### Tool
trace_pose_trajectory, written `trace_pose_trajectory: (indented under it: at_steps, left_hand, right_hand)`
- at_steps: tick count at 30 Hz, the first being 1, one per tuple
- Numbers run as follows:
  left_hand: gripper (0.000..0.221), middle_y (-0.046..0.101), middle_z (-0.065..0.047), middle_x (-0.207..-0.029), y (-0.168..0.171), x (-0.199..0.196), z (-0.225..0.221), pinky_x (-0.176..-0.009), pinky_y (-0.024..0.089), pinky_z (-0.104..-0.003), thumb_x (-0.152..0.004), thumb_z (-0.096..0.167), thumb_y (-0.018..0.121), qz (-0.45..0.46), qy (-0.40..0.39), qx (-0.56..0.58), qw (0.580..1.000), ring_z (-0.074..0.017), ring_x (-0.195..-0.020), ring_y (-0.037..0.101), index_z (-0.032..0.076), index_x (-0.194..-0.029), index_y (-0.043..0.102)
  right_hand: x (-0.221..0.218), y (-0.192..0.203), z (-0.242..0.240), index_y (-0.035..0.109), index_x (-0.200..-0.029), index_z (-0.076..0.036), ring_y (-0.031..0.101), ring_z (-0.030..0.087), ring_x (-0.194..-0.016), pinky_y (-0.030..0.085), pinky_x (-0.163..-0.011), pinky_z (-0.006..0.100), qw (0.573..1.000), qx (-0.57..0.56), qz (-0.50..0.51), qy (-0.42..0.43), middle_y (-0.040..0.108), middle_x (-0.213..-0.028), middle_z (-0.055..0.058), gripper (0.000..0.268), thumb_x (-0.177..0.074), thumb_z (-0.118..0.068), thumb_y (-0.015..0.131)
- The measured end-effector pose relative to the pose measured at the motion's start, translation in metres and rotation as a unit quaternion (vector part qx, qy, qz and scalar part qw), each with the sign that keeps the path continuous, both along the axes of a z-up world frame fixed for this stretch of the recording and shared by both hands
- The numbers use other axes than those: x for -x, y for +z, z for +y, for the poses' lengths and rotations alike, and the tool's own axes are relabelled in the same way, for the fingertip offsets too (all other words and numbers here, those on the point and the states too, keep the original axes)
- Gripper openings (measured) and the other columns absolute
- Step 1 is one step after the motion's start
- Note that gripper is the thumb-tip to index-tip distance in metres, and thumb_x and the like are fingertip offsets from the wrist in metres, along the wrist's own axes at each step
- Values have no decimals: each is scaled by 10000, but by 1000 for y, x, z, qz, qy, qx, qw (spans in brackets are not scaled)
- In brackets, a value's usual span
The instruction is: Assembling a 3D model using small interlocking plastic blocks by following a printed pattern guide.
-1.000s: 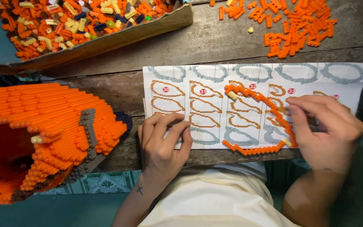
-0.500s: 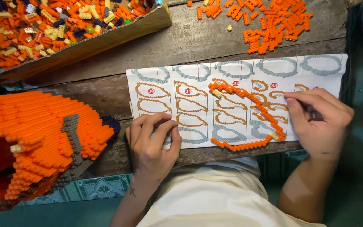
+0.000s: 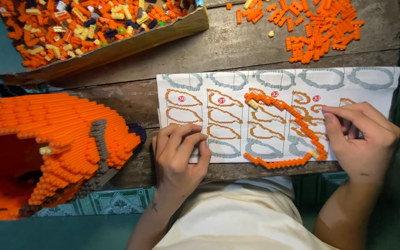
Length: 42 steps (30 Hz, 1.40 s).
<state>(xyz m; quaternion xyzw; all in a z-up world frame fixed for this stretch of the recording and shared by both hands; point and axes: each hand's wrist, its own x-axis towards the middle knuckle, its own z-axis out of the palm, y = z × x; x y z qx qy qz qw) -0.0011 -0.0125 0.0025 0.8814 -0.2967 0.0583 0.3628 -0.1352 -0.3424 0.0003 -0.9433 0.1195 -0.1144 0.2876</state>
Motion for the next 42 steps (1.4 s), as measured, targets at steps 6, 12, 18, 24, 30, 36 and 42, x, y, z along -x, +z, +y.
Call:
trace_pose_trajectory:
  at_steps: [6, 12, 18, 24, 30, 36, 42]
  left_hand:
    - [65, 803, -50, -1045, -1, 0, -1, -882, 457, -424, -980, 68, 735, -50, 10, 38, 998, -302, -993, 692, 59, -943, 787]
    - [122, 792, -113, -1090, -6, 12, 14, -873, 529, -399, -933, -12, 764, -80, -95, 89, 988, -299, -1014, 671, 16, -1051, 772]
    - [81, 821, -69, -1141, 33, 12, 29, -903, 544, -379, -1021, 90, 767, -108, -91, 99, 985, -271, -1011, 668, 41, -1081, 791]
    - [132, 823, -29, -1127, 73, 13, 59, -858, 579, -337, -1040, 181, 724, -164, -21, 64, 984, -212, -968, 662, 87, -1100, 795]
    - [110, 801, -18, -1000, 76, 28, 97, -796, 582, -313, -930, 95, 779, -227, 112, 55, 966, -186, -986, 673, 145, -1022, 746]
    - [125, 612, -98, -1146, 88, 44, 104, -1020, 497, -514, -1256, 30, 547, -234, 342, 4, 910, -355, -1254, 536, 93, -1150, 568]
    - [138, 649, 9, -938, 38, 66, 126, -729, 536, -269, -1138, 242, 564, -165, 142, 150, 965, -112, -817, 619, 214, -1014, 617]
  right_hand:
    - [6, -4, 3, 878, -1298, 159, 531, 245, -785, 408, -752, 351, 1000, -12, -5, -16, 758, -1115, 255, 79, -1289, 186, 805]
    - [9, -8, -2, 891, -1346, 171, 625, 276, -890, 457, -744, 354, 999, 41, 27, -8, 793, -1203, 284, 111, -1267, 176, 813]
    - [6, -4, 3, 897, -1335, 144, 669, 281, -918, 486, -742, 360, 996, 80, 39, -9, 817, -1213, 278, 115, -1241, 136, 831]
    - [7, -9, 2, 900, -1299, 127, 672, 279, -896, 487, -710, 357, 994, 98, 44, -15, 820, -1188, 266, 90, -1233, 105, 842]
    - [5, -5, 3, 896, -1298, 119, 695, 289, -930, 525, -737, 371, 993, 103, 49, -16, 826, -1201, 261, 92, -1232, 89, 840]
    - [1, -3, 4, 890, -1248, 133, 642, 264, -835, 486, -731, 361, 998, 59, 17, -12, 799, -1113, 249, 52, -1223, 128, 844]
    - [3, -7, -1, 876, -1246, 154, 653, 277, -839, 507, -708, 358, 998, 65, 6, 16, 789, -1094, 267, 86, -1177, 111, 847]
